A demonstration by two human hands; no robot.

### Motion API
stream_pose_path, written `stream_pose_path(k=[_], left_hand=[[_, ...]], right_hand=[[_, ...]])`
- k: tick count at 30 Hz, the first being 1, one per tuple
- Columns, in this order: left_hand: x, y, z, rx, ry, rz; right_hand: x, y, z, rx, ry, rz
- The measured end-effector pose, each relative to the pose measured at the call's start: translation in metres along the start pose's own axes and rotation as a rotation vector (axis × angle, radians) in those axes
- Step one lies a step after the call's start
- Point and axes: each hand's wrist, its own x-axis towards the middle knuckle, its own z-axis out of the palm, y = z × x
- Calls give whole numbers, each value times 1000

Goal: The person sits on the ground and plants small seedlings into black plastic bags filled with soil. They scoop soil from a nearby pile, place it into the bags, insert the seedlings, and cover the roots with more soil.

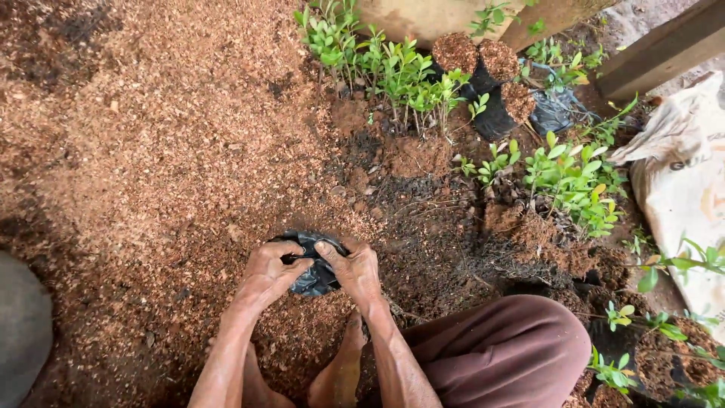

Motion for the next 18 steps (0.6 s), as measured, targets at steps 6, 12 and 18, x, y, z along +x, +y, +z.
stream_pose_path(k=[6, 12, 18], left_hand=[[-15, 59, -8, -161, -31, -134], [-15, 40, -12, -181, 6, -157], [-13, 57, -16, -291, -12, -244]], right_hand=[[8, 19, 0, -59, -6, -37], [13, 26, 4, -123, -16, -104], [17, 30, 4, -1, -14, -211]])
